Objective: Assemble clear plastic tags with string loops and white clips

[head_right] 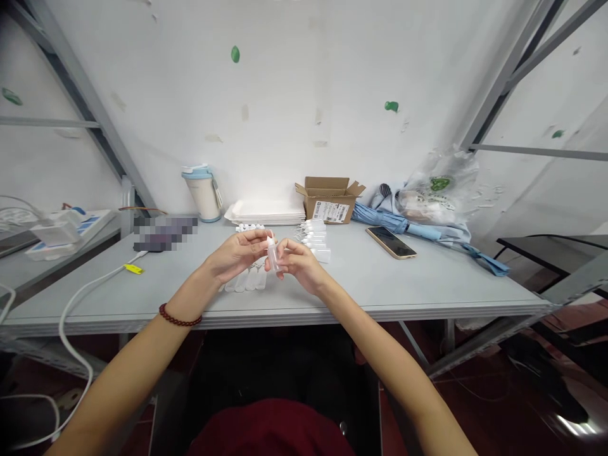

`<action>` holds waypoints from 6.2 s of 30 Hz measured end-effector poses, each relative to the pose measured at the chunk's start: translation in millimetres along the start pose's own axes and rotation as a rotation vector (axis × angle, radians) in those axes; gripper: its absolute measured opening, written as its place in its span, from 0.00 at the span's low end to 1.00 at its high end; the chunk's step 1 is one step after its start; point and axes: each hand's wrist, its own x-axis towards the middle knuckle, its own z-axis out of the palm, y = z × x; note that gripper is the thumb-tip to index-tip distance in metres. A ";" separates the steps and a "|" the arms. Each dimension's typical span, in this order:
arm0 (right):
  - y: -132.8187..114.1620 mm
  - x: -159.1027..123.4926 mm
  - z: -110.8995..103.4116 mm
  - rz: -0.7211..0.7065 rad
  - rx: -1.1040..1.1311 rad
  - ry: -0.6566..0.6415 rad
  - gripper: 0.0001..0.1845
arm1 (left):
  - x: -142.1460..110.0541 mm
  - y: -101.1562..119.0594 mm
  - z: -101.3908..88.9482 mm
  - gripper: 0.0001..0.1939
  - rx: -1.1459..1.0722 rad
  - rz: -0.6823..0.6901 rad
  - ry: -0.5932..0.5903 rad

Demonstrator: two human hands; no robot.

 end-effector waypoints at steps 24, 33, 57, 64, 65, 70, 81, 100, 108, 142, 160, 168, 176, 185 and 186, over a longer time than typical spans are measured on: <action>-29.2 -13.8 16.0 -0.200 -0.763 0.189 0.08 | -13.4 16.2 10.5 0.10 0.421 0.122 0.051; -24.2 -6.3 18.5 0.099 0.023 0.217 0.14 | -17.4 20.3 15.7 0.10 0.510 0.227 0.103; -32.9 -11.8 15.2 -0.069 -0.368 0.189 0.14 | -22.3 20.5 25.6 0.22 0.648 0.062 0.000; -33.3 -9.1 19.6 0.166 -0.062 0.226 0.20 | -24.5 19.7 30.6 0.16 0.981 0.368 0.095; -33.5 -9.4 19.9 0.140 -0.103 0.244 0.19 | -24.2 19.8 30.4 0.15 0.971 0.358 0.092; -36.9 -15.4 22.8 -0.121 -0.602 0.336 0.14 | -22.1 22.6 25.3 0.15 0.718 0.142 -0.041; -43.2 -25.6 25.4 -0.385 -1.005 0.277 0.09 | -22.4 24.7 18.8 0.20 0.415 0.008 -0.126; -33.6 -16.4 9.6 -0.326 -0.824 0.266 0.10 | -21.9 25.7 22.2 0.22 0.486 0.025 -0.040; -32.9 -12.3 7.0 -0.276 -0.893 0.264 0.10 | -19.0 22.3 20.1 0.22 0.539 0.011 0.018; -40.1 -18.2 10.3 -0.195 -0.689 0.182 0.15 | -21.2 24.2 12.8 0.17 0.367 -0.126 -0.189; -6.3 0.1 -0.1 0.024 -0.446 0.371 0.19 | -12.4 6.3 7.7 0.22 1.167 0.113 -0.071; -2.6 -0.3 1.4 0.202 -0.215 0.420 0.22 | -13.2 -2.8 13.9 0.18 1.602 0.302 -0.076; -17.7 2.3 -20.7 -0.187 -0.562 0.687 0.19 | 7.0 2.3 -34.5 0.16 1.269 0.250 0.276; -9.9 32.2 -127.5 -0.189 -1.102 0.663 0.18 | 48.3 9.9 -144.1 0.10 1.433 0.103 0.662; -4.1 33.1 -133.4 -0.201 -1.190 0.669 0.18 | 50.0 5.1 -148.7 0.10 1.448 0.089 0.669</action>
